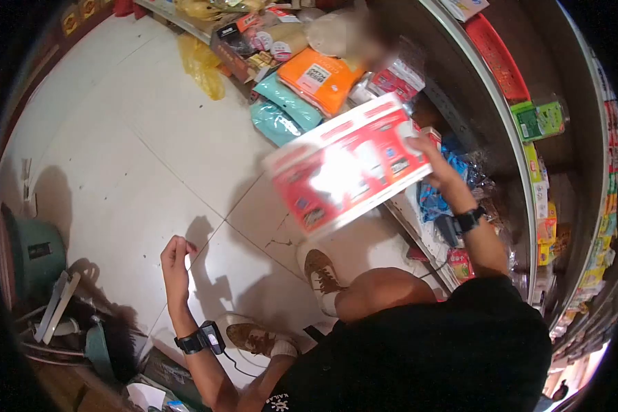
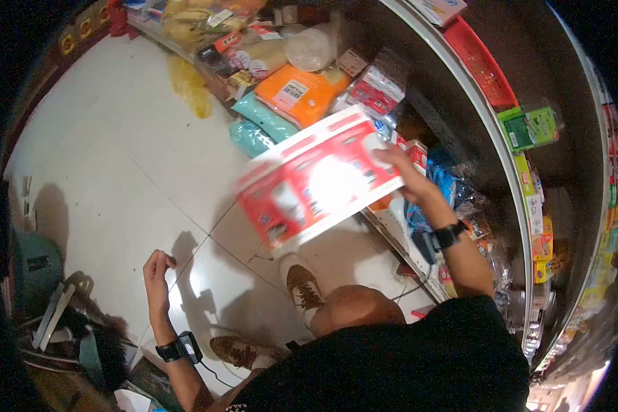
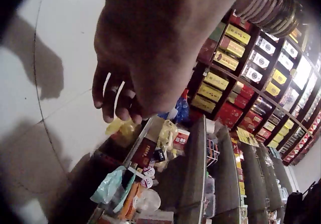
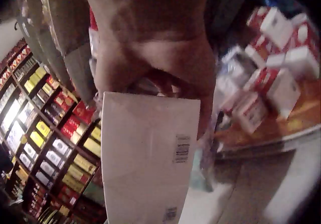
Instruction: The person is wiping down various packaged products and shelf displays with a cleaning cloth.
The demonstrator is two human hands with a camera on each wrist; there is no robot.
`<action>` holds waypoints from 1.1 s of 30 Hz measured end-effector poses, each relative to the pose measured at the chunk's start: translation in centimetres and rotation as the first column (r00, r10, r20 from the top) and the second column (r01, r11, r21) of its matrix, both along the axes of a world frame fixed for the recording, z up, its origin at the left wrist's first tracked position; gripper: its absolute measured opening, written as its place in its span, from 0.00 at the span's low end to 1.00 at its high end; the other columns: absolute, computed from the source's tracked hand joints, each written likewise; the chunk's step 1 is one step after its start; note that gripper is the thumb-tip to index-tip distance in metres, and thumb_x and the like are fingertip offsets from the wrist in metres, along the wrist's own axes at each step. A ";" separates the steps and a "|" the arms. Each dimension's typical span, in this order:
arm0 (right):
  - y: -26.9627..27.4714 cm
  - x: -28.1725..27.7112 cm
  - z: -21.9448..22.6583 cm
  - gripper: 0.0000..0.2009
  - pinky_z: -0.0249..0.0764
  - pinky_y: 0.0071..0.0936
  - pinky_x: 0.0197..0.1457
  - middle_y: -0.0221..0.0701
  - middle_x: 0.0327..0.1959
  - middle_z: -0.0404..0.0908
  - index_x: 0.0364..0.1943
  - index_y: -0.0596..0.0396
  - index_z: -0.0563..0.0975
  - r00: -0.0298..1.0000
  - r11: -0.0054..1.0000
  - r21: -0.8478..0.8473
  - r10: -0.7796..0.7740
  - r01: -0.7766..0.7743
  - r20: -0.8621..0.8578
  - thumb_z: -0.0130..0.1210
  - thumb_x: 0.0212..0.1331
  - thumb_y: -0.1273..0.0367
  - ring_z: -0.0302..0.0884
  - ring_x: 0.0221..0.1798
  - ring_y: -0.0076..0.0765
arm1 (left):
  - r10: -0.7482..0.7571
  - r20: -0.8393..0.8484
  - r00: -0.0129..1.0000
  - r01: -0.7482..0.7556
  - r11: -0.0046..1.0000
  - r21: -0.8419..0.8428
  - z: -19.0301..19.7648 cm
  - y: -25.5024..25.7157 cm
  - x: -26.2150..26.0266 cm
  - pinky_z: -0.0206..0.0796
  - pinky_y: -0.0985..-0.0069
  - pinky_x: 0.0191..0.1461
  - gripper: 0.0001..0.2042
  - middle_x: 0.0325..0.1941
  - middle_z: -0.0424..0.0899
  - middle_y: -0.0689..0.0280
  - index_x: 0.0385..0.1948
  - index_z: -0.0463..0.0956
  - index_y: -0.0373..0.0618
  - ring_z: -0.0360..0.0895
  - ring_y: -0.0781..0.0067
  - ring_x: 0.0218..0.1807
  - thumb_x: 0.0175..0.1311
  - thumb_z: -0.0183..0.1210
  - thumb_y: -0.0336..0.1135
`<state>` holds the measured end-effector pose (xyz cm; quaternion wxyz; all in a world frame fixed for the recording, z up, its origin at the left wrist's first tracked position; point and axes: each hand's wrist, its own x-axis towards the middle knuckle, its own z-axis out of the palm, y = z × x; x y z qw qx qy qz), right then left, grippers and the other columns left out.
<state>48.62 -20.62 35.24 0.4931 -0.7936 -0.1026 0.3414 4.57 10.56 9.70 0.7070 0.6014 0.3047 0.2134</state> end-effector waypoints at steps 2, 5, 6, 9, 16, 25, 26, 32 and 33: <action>-2.9 1.4 1.0 0.30 0.78 0.35 0.59 0.37 0.54 0.83 0.60 0.57 0.74 0.983 0.985 0.037 -0.172 0.170 0.067 0.59 0.63 0.49 0.82 0.54 0.34 | 0.080 -0.023 0.997 -0.081 0.995 -0.057 0.3 -0.4 -0.1 0.62 0.76 0.46 0.21 0.24 0.71 0.69 0.22 0.67 0.43 0.69 0.76 0.33 0.79 0.47 0.43; -8.1 3.4 5.4 0.28 0.73 0.34 0.63 0.35 0.55 0.84 0.60 0.55 0.74 0.918 0.898 0.280 -0.382 0.340 0.110 0.55 0.65 0.49 0.82 0.55 0.35 | 0.051 -0.049 0.997 -0.054 0.997 -0.059 0.2 -0.6 0.2 0.60 0.75 0.44 0.21 0.22 0.67 0.69 0.21 0.64 0.45 0.66 0.76 0.31 0.80 0.47 0.44; -9.7 4.0 6.0 0.28 0.73 0.34 0.63 0.36 0.55 0.84 0.60 0.55 0.74 0.873 0.862 0.302 -0.465 0.408 0.149 0.55 0.66 0.49 0.82 0.56 0.35 | 0.036 -0.048 0.998 -0.039 0.998 -0.056 -0.1 -0.6 0.6 0.60 0.75 0.43 0.22 0.22 0.67 0.69 0.21 0.64 0.45 0.65 0.76 0.31 0.80 0.47 0.45; -12.3 5.9 6.2 0.27 0.73 0.35 0.63 0.36 0.56 0.83 0.60 0.54 0.75 0.847 0.830 0.403 -0.491 0.385 0.203 0.54 0.66 0.49 0.82 0.57 0.36 | 0.011 -0.048 0.999 -0.015 0.997 -0.080 -0.2 -0.7 0.9 0.58 0.76 0.45 0.21 0.23 0.65 0.70 0.22 0.63 0.46 0.66 0.77 0.32 0.79 0.48 0.47; -17.7 5.7 6.7 0.24 0.75 0.39 0.62 0.35 0.52 0.85 0.57 0.55 0.76 0.826 0.832 0.368 -0.514 0.415 0.230 0.54 0.67 0.51 0.82 0.55 0.36 | 0.004 -0.096 0.995 -0.010 0.998 -0.060 0.0 -0.9 0.8 0.58 0.76 0.44 0.21 0.23 0.66 0.70 0.23 0.64 0.46 0.66 0.77 0.31 0.79 0.47 0.47; -16.3 14.4 4.2 0.28 0.71 0.37 0.66 0.30 0.63 0.77 0.66 0.47 0.71 0.740 0.848 0.290 -0.529 0.443 0.416 0.50 0.70 0.47 0.73 0.65 0.35 | 0.003 -0.098 0.995 -0.007 0.999 -0.043 -0.9 -1.0 1.1 0.60 0.75 0.44 0.19 0.22 0.65 0.71 0.23 0.63 0.46 0.66 0.76 0.30 0.78 0.48 0.44; -15.1 16.0 3.4 0.27 0.71 0.37 0.65 0.31 0.63 0.77 0.67 0.48 0.71 0.764 0.889 0.273 -0.456 0.367 0.457 0.50 0.71 0.48 0.73 0.64 0.34 | 0.002 -0.107 0.994 -0.007 0.999 -0.052 -0.6 -1.1 1.2 0.60 0.76 0.44 0.19 0.22 0.65 0.71 0.23 0.64 0.46 0.66 0.76 0.31 0.78 0.48 0.44; -20.4 24.4 4.0 0.21 0.74 0.44 0.60 0.44 0.61 0.78 0.64 0.54 0.73 0.117 0.840 -0.340 0.322 0.422 0.940 0.48 0.72 0.61 0.76 0.60 0.49 | 0.030 -0.097 0.995 -0.039 0.995 -0.090 -0.5 -1.2 1.0 0.61 0.76 0.43 0.19 0.23 0.65 0.71 0.24 0.65 0.46 0.66 0.77 0.31 0.78 0.48 0.44; -20.7 24.4 4.5 0.21 0.75 0.43 0.59 0.44 0.61 0.78 0.65 0.54 0.72 0.073 0.781 -0.389 0.407 0.489 0.910 0.48 0.72 0.61 0.77 0.58 0.48 | 0.025 -0.097 0.995 -0.034 0.995 -0.098 -0.6 -1.2 0.9 0.61 0.76 0.43 0.18 0.23 0.65 0.71 0.24 0.65 0.46 0.66 0.77 0.31 0.78 0.48 0.43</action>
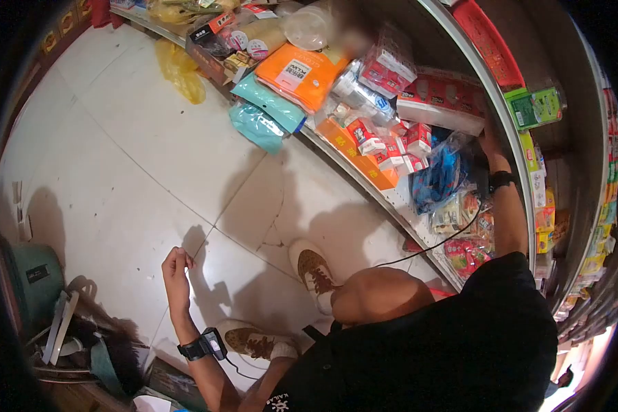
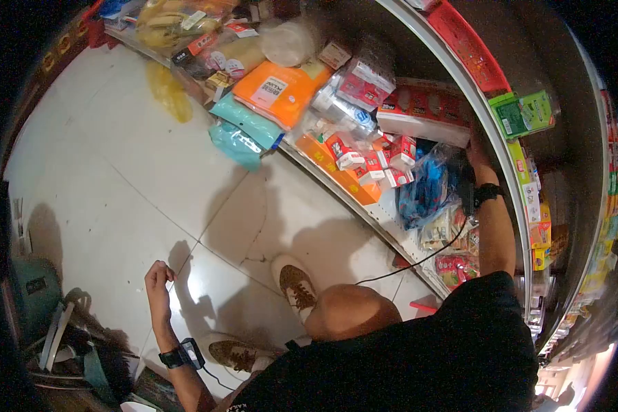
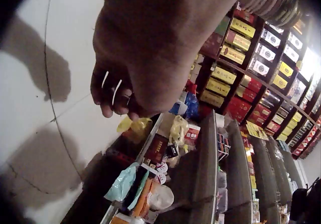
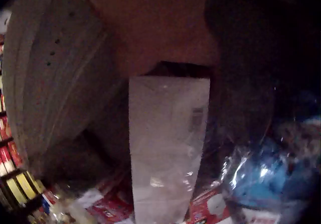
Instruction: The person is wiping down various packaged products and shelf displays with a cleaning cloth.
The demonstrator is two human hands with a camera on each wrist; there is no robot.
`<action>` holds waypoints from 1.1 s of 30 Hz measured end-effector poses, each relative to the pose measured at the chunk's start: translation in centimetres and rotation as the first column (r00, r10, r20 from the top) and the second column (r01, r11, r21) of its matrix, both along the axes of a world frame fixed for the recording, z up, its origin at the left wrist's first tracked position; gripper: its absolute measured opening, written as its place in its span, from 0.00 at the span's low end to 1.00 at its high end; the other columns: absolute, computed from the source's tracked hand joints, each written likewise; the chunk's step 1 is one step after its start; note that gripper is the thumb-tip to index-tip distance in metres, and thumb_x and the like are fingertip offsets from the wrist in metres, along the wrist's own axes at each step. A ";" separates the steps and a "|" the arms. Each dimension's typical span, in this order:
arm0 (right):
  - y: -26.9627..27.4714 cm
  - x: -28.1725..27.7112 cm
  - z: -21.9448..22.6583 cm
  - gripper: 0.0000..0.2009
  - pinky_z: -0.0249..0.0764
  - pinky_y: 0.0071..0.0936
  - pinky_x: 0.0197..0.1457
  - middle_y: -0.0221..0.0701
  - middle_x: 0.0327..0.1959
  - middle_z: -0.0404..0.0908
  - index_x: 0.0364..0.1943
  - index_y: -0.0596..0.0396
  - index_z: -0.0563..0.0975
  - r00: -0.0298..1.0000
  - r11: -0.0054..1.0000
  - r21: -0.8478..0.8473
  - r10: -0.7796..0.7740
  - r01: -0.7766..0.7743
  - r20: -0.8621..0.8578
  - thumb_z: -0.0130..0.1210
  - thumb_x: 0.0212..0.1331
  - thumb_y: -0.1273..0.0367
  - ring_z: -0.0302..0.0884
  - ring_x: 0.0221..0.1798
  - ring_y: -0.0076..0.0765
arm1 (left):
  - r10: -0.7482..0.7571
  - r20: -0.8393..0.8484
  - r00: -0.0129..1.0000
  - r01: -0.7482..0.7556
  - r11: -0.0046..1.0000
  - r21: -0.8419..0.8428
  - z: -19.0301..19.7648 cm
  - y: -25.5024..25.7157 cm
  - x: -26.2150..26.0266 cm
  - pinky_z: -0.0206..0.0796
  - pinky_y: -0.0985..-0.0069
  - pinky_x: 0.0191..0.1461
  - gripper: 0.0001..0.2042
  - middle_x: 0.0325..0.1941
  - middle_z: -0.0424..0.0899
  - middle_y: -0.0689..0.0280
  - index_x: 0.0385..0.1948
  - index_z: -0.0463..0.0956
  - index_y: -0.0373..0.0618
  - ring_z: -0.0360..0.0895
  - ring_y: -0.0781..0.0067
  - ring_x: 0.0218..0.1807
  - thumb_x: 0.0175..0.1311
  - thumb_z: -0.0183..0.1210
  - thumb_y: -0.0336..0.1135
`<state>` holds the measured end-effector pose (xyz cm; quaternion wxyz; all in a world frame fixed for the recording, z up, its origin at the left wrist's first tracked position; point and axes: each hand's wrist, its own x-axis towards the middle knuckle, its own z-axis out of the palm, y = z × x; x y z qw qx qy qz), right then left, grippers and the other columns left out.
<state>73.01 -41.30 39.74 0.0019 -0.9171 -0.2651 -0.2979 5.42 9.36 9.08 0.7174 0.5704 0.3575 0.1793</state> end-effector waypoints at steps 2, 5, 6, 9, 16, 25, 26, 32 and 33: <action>0.2 0.2 1.0 0.21 0.76 0.42 0.57 0.44 0.59 0.79 0.65 0.54 0.72 0.992 0.983 -0.168 -0.048 0.068 0.118 0.47 0.73 0.61 0.79 0.55 0.47 | 0.014 0.009 1.000 -0.014 1.000 -0.003 -0.6 0.1 -0.1 0.61 0.76 0.43 0.18 0.23 0.66 0.71 0.25 0.66 0.46 0.66 0.77 0.31 0.78 0.48 0.43; -0.5 -0.2 1.4 0.21 0.78 0.41 0.53 0.44 0.58 0.80 0.66 0.54 0.71 0.958 0.904 -0.393 -0.053 0.166 0.282 0.45 0.74 0.61 0.81 0.51 0.46 | 0.026 0.001 1.000 -0.026 1.000 0.003 -0.9 0.1 -0.2 0.59 0.77 0.41 0.18 0.23 0.66 0.71 0.24 0.66 0.45 0.65 0.78 0.30 0.79 0.47 0.42; -1.0 -0.7 1.4 0.21 0.79 0.41 0.52 0.44 0.57 0.81 0.66 0.54 0.71 0.944 0.868 -0.459 -0.034 0.192 0.329 0.45 0.75 0.61 0.82 0.49 0.45 | 0.026 -0.008 1.000 -0.025 1.000 0.013 -0.8 0.1 -0.1 0.58 0.78 0.39 0.19 0.22 0.67 0.70 0.22 0.65 0.45 0.64 0.79 0.30 0.79 0.46 0.42; -1.5 -3.1 0.1 0.21 0.81 0.39 0.48 0.43 0.55 0.82 0.67 0.54 0.70 0.916 0.766 -0.584 -0.014 0.268 0.402 0.43 0.76 0.61 0.84 0.44 0.44 | 0.022 0.002 1.000 -0.022 1.000 0.014 -0.4 0.2 0.0 0.58 0.78 0.39 0.19 0.23 0.67 0.71 0.23 0.66 0.44 0.64 0.79 0.30 0.79 0.46 0.42; 15.1 -20.8 0.1 0.05 0.68 0.47 0.44 0.45 0.32 0.72 0.37 0.58 0.75 0.860 0.895 -0.317 0.410 -0.315 0.302 0.50 0.69 0.72 0.71 0.39 0.56 | 0.032 0.034 0.999 -0.031 0.999 -0.033 -0.9 0.2 0.5 0.61 0.77 0.40 0.16 0.24 0.68 0.69 0.27 0.68 0.40 0.66 0.77 0.31 0.79 0.46 0.37; 34.4 -28.9 -17.7 0.10 0.69 0.44 0.34 0.48 0.23 0.76 0.31 0.64 0.76 0.460 0.545 -0.118 0.548 -0.830 -0.699 0.52 0.68 0.70 0.73 0.26 0.58 | 0.032 0.249 0.968 -0.167 0.823 0.543 -6.9 -0.4 0.5 0.73 0.59 0.48 0.10 0.42 0.85 0.51 0.44 0.83 0.37 0.81 0.47 0.45 0.67 0.55 0.29; 37.4 -30.7 -19.6 0.09 0.69 0.46 0.34 0.48 0.22 0.76 0.33 0.64 0.76 0.473 0.464 -0.252 0.459 -0.849 -0.752 0.53 0.67 0.71 0.74 0.25 0.59 | 0.040 0.090 0.995 -0.093 0.695 0.713 -6.7 -0.1 0.4 0.72 0.68 0.44 0.11 0.38 0.85 0.52 0.41 0.81 0.34 0.80 0.55 0.38 0.73 0.55 0.34; 53.0 -49.7 -23.8 0.16 0.76 0.45 0.54 0.49 0.43 0.82 0.51 0.59 0.80 -0.151 -0.106 0.109 0.615 -0.988 -0.774 0.54 0.56 0.79 0.78 0.50 0.60 | 0.398 -0.083 0.914 -0.361 0.889 0.282 -2.1 -1.7 -4.5 0.70 0.64 0.41 0.10 0.27 0.78 0.56 0.44 0.73 0.39 0.77 0.57 0.33 0.63 0.50 0.20; 55.1 -52.4 -24.4 0.18 0.76 0.45 0.55 0.48 0.46 0.81 0.52 0.58 0.79 -0.266 -0.282 0.106 0.624 -0.954 -0.735 0.55 0.56 0.79 0.77 0.52 0.60 | 0.420 -0.087 0.903 -0.384 0.881 0.276 -3.4 -2.4 -5.6 0.70 0.64 0.41 0.10 0.27 0.78 0.56 0.44 0.73 0.39 0.77 0.57 0.33 0.63 0.50 0.20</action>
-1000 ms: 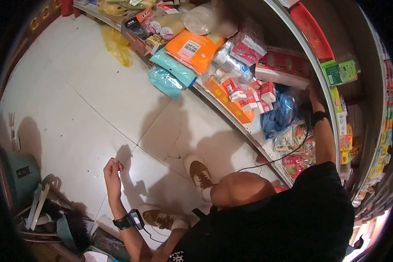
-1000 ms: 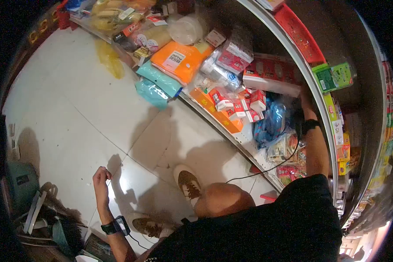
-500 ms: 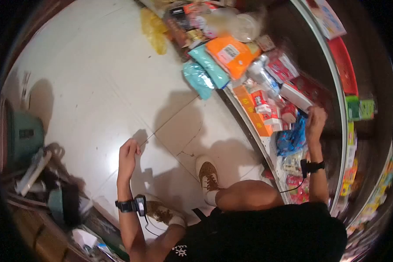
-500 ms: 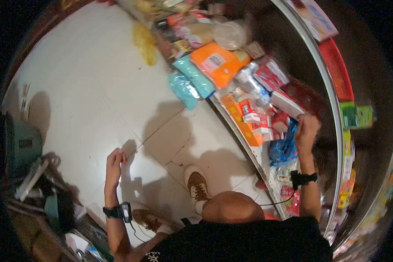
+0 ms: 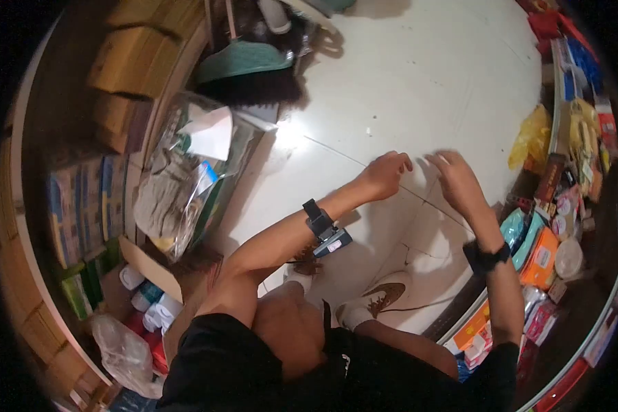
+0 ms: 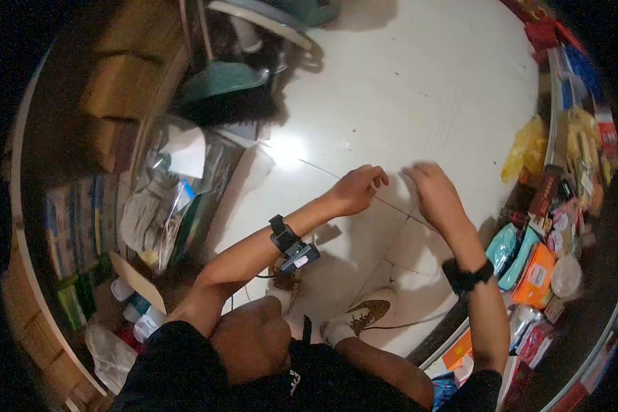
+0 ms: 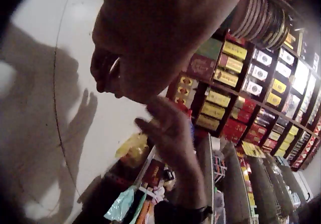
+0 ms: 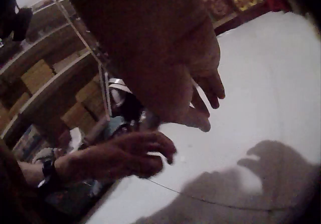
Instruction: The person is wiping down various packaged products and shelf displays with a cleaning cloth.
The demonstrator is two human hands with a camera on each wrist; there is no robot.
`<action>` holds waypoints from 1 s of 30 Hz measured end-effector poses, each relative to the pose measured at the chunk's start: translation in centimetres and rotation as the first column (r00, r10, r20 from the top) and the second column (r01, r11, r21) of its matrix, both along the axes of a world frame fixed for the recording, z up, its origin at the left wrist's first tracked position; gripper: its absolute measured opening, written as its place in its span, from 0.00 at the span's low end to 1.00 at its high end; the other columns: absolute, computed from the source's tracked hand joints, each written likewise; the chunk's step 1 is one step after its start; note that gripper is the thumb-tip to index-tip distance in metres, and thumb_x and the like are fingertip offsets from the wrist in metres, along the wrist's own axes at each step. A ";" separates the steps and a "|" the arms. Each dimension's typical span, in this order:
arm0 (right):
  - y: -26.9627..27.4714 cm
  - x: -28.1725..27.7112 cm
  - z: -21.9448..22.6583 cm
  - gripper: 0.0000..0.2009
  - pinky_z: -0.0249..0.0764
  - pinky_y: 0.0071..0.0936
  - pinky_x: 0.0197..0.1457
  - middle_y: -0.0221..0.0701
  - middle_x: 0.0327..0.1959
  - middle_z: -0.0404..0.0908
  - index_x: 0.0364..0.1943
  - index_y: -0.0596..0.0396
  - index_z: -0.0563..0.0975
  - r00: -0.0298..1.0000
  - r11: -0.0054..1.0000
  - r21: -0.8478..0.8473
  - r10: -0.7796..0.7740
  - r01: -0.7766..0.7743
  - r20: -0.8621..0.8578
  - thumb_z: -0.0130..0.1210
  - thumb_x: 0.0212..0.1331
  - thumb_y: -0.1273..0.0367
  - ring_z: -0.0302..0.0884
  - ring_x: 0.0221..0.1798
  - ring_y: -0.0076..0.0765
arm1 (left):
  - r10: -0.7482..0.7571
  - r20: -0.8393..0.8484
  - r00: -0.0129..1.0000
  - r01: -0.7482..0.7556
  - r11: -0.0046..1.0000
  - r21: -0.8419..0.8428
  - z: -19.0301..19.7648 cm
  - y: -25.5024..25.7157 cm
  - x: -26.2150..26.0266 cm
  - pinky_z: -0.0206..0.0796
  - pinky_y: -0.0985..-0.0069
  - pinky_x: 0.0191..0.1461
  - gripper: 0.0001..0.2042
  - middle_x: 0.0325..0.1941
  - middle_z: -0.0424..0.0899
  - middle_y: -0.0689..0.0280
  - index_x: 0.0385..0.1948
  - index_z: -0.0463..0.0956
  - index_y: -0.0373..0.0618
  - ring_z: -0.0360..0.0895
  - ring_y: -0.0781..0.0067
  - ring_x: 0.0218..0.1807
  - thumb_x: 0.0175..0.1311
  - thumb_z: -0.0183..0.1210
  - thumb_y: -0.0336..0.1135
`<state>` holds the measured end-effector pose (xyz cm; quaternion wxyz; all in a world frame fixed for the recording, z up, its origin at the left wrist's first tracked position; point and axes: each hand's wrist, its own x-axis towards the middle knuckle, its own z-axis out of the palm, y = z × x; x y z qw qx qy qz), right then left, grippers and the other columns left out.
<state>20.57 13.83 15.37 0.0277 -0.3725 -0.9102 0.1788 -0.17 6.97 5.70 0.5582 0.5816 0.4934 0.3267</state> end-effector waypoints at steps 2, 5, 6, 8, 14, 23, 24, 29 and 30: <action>3.2 -7.3 1.5 0.18 0.75 0.45 0.58 0.47 0.45 0.82 0.53 0.57 0.79 0.991 0.992 -0.041 0.120 -0.122 -0.060 0.56 0.57 0.76 0.78 0.52 0.59 | 0.029 -0.143 0.989 -0.013 0.994 0.107 -1.5 -0.8 -2.6 0.72 0.67 0.49 0.13 0.38 0.82 0.55 0.46 0.74 0.38 0.80 0.63 0.41 0.60 0.49 0.19; 3.3 -19.1 3.5 0.17 0.74 0.44 0.59 0.45 0.47 0.83 0.54 0.57 0.79 0.949 0.977 -0.074 0.176 -0.202 -0.263 0.58 0.59 0.71 0.78 0.53 0.57 | 0.014 -0.024 1.000 -0.017 0.993 -0.120 -1.8 -2.8 -8.3 0.70 0.68 0.59 0.13 0.52 0.82 0.55 0.50 0.75 0.39 0.79 0.68 0.53 0.64 0.52 0.21; 2.6 -22.5 3.6 0.17 0.74 0.44 0.60 0.44 0.49 0.82 0.54 0.57 0.79 0.892 0.957 -0.037 0.254 -0.288 -0.374 0.59 0.60 0.69 0.78 0.53 0.56 | 0.047 -0.032 0.998 -0.051 0.990 -0.128 -2.5 -3.6 -9.3 0.70 0.68 0.59 0.13 0.52 0.82 0.55 0.50 0.75 0.39 0.79 0.68 0.53 0.64 0.52 0.21; -0.3 -28.9 3.8 0.23 0.72 0.47 0.64 0.44 0.55 0.80 0.57 0.56 0.77 0.729 0.903 0.056 0.380 -0.427 -0.570 0.63 0.57 0.65 0.75 0.59 0.56 | 0.342 -0.105 0.934 -0.339 0.940 0.050 -4.2 -5.6 -10.6 0.73 0.65 0.54 0.12 0.49 0.85 0.55 0.47 0.79 0.42 0.82 0.61 0.50 0.63 0.53 0.24; -13.0 -42.7 5.9 0.29 0.64 0.53 0.71 0.41 0.61 0.76 0.62 0.47 0.75 0.434 0.704 0.313 0.664 -0.638 -0.610 0.66 0.52 0.64 0.68 0.67 0.60 | 0.472 0.188 0.861 -0.450 0.880 -0.151 -5.3 -8.1 -14.3 0.68 0.77 0.41 0.12 0.29 0.80 0.68 0.41 0.78 0.41 0.74 0.78 0.33 0.76 0.50 0.39; -12.4 -46.3 10.1 0.19 0.76 0.42 0.58 0.45 0.47 0.82 0.53 0.54 0.76 0.550 0.680 -0.411 -0.015 -0.606 -0.835 0.62 0.56 0.70 0.82 0.52 0.54 | 0.528 0.331 0.782 -0.366 0.819 -0.443 -4.7 -8.4 -14.6 0.71 0.73 0.46 0.10 0.32 0.83 0.64 0.39 0.79 0.39 0.78 0.77 0.40 0.75 0.47 0.31; -10.7 -44.8 11.1 0.19 0.75 0.40 0.60 0.45 0.50 0.82 0.55 0.55 0.74 0.483 0.555 -0.538 -0.259 -0.635 -0.837 0.62 0.59 0.69 0.81 0.54 0.51 | 0.552 0.578 0.601 -0.238 0.814 -0.530 -7.1 -7.9 -14.6 0.72 0.71 0.47 0.10 0.33 0.83 0.64 0.39 0.79 0.39 0.78 0.77 0.41 0.75 0.49 0.32; -3.9 -37.1 13.7 0.28 0.65 0.33 0.70 0.37 0.62 0.75 0.67 0.59 0.65 0.243 0.592 -0.570 -0.541 -0.570 -0.805 0.57 0.68 0.61 0.71 0.64 0.35 | 0.429 0.146 0.891 -0.408 0.900 -0.154 -5.9 -8.9 -14.8 0.66 0.67 0.63 0.16 0.48 0.81 0.61 0.51 0.76 0.38 0.77 0.66 0.49 0.75 0.51 0.42; -2.6 -33.6 15.2 0.30 0.62 0.34 0.72 0.37 0.67 0.72 0.71 0.56 0.62 0.203 0.472 -0.572 -0.625 -0.671 -0.753 0.55 0.70 0.59 0.69 0.67 0.38 | 0.430 -0.017 0.903 -0.430 0.903 -0.016 -4.7 -8.6 -14.5 0.65 0.68 0.63 0.16 0.48 0.80 0.62 0.52 0.75 0.38 0.76 0.66 0.49 0.76 0.51 0.42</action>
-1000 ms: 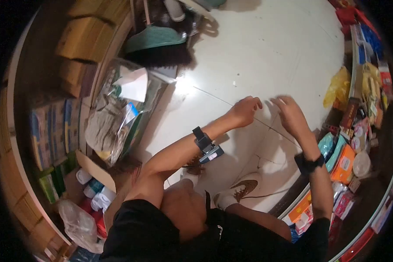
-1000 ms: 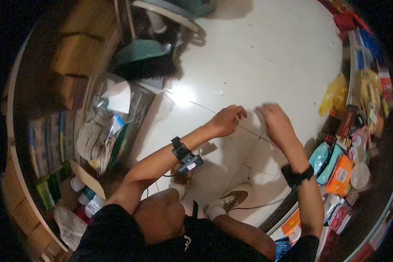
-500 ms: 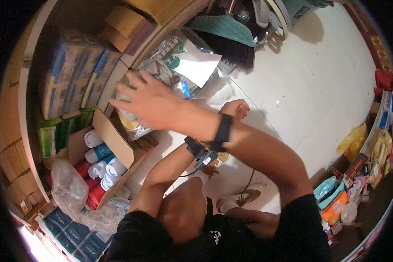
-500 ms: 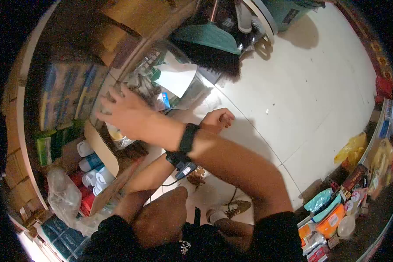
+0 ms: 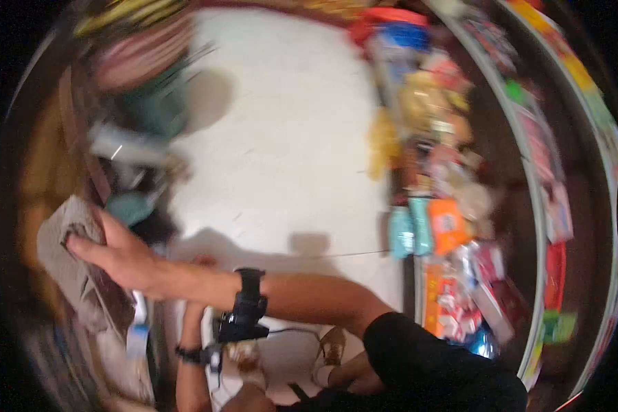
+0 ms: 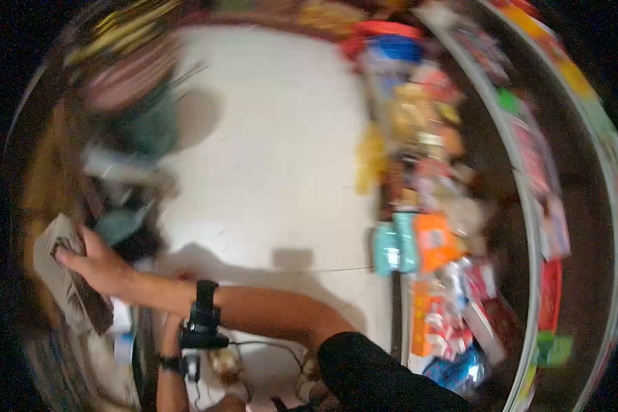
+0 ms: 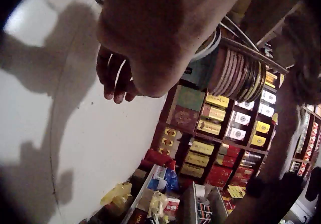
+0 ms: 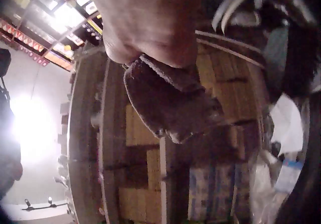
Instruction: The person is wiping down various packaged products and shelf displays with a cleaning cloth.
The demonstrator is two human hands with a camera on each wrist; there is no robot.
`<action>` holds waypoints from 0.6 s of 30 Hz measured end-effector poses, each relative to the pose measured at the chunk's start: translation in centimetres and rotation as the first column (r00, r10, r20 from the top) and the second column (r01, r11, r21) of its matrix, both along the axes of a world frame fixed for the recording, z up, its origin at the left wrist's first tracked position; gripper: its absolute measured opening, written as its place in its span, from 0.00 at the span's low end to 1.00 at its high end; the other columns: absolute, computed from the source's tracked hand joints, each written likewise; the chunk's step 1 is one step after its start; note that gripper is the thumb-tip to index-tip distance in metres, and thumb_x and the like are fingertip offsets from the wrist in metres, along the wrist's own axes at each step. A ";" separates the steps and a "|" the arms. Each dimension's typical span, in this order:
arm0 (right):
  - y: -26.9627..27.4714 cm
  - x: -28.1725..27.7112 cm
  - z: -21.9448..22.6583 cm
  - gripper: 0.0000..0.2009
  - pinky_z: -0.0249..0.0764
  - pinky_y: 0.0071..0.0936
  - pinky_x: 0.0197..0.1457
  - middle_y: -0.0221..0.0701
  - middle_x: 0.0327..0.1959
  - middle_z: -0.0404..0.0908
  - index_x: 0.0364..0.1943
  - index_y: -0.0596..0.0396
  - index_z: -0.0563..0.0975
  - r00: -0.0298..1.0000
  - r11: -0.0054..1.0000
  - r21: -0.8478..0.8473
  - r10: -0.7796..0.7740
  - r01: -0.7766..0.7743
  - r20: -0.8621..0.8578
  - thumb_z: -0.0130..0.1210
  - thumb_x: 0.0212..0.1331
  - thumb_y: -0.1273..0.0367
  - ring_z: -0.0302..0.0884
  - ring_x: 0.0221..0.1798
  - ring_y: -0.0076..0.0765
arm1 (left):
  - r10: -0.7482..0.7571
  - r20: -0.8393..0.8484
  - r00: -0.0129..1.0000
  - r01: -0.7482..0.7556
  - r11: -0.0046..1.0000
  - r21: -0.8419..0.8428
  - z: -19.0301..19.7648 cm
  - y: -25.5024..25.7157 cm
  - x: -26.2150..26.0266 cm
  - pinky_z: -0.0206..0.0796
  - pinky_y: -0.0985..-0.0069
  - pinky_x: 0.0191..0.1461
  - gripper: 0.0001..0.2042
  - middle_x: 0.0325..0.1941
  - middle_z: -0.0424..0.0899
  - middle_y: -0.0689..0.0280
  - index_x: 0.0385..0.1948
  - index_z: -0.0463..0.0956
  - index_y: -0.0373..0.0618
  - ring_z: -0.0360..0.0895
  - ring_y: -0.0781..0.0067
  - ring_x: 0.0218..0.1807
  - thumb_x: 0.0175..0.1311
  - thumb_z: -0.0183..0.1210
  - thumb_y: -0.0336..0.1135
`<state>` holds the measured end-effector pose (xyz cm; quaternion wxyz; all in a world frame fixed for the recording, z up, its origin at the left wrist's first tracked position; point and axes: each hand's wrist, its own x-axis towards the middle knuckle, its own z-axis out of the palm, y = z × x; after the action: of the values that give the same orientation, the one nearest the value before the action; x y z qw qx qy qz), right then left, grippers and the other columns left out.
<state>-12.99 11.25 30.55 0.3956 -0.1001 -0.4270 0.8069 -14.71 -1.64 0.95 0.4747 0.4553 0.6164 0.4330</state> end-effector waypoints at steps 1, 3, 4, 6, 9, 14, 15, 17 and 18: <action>1.1 3.5 0.7 0.28 0.63 0.33 0.72 0.34 0.65 0.73 0.70 0.55 0.63 0.998 0.994 -0.107 -0.025 0.018 -0.059 0.54 0.71 0.58 0.70 0.66 0.35 | 0.018 -0.174 0.985 -0.010 0.999 0.047 0.6 0.2 -0.2 0.65 0.68 0.63 0.17 0.48 0.80 0.62 0.53 0.74 0.38 0.76 0.66 0.49 0.76 0.51 0.43; 3.6 10.2 1.7 0.25 0.66 0.32 0.69 0.30 0.61 0.76 0.66 0.51 0.68 0.989 0.969 -0.218 -0.133 0.117 -0.060 0.54 0.71 0.54 0.72 0.63 0.30 | -0.034 0.021 0.999 0.035 0.998 -0.048 7.1 5.0 1.7 0.68 0.67 0.59 0.18 0.52 0.80 0.57 0.58 0.71 0.33 0.76 0.62 0.52 0.73 0.55 0.35; 4.4 14.5 2.5 0.25 0.69 0.33 0.67 0.29 0.60 0.77 0.63 0.50 0.72 0.990 0.963 -0.244 -0.130 0.115 -0.047 0.53 0.70 0.50 0.73 0.62 0.32 | -0.183 0.146 0.972 0.204 0.968 -0.148 9.2 7.2 2.4 0.69 0.68 0.53 0.15 0.44 0.81 0.59 0.54 0.73 0.32 0.77 0.66 0.47 0.70 0.56 0.30; 5.4 22.0 2.9 0.29 0.70 0.41 0.67 0.32 0.61 0.77 0.64 0.48 0.73 0.966 0.878 -0.424 -0.259 0.223 -0.028 0.50 0.68 0.44 0.74 0.63 0.37 | -0.294 -0.065 0.954 0.294 0.956 -0.004 6.2 9.9 2.1 0.70 0.72 0.42 0.10 0.32 0.78 0.65 0.47 0.76 0.34 0.76 0.73 0.35 0.69 0.54 0.27; 2.7 33.9 6.4 0.35 0.73 0.50 0.65 0.33 0.61 0.77 0.65 0.46 0.72 0.847 0.608 -0.591 -0.413 0.530 0.335 0.56 0.61 0.39 0.74 0.63 0.40 | -0.380 -0.049 0.924 0.378 0.925 -0.043 13.7 13.5 7.0 0.65 0.79 0.31 0.04 0.22 0.72 0.71 0.38 0.77 0.40 0.70 0.82 0.25 0.69 0.54 0.27; -4.0 50.1 -3.3 0.24 0.74 0.48 0.67 0.38 0.63 0.75 0.66 0.53 0.70 0.710 0.578 -0.423 -0.483 0.698 0.512 0.58 0.69 0.62 0.76 0.64 0.41 | -0.443 -0.158 0.883 0.455 0.889 0.048 13.7 18.1 10.3 0.68 0.77 0.32 0.07 0.23 0.73 0.70 0.39 0.78 0.40 0.72 0.80 0.26 0.61 0.57 0.19; -4.8 53.6 -8.1 0.23 0.74 0.47 0.68 0.39 0.62 0.76 0.66 0.53 0.69 0.781 0.388 -0.700 -0.476 0.599 0.405 0.58 0.69 0.66 0.77 0.63 0.41 | -0.439 -0.255 0.861 0.477 0.872 0.108 15.3 18.5 11.0 0.68 0.77 0.33 0.09 0.24 0.75 0.67 0.38 0.78 0.40 0.74 0.78 0.27 0.58 0.58 0.17; -7.6 54.8 -8.2 0.23 0.75 0.45 0.68 0.39 0.61 0.78 0.66 0.52 0.69 0.628 0.363 -0.516 -0.521 0.776 0.578 0.57 0.69 0.66 0.77 0.63 0.40 | -0.425 -0.348 0.835 0.499 0.852 0.158 16.7 19.2 11.3 0.69 0.77 0.35 0.12 0.26 0.77 0.65 0.38 0.77 0.40 0.75 0.76 0.29 0.54 0.59 0.14; -8.9 55.6 -8.6 0.23 0.75 0.45 0.67 0.38 0.61 0.77 0.66 0.53 0.69 0.609 0.340 -0.509 -0.519 0.791 0.600 0.57 0.69 0.66 0.77 0.64 0.40 | -0.428 -0.381 0.820 0.523 0.830 0.193 16.9 19.4 11.1 0.70 0.77 0.36 0.12 0.28 0.79 0.64 0.36 0.77 0.40 0.77 0.74 0.30 0.52 0.59 0.13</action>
<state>42.60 2.33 21.98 0.5343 -0.5503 -0.0418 0.6403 -3.64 17.80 17.84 0.3899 0.7245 0.4801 0.3042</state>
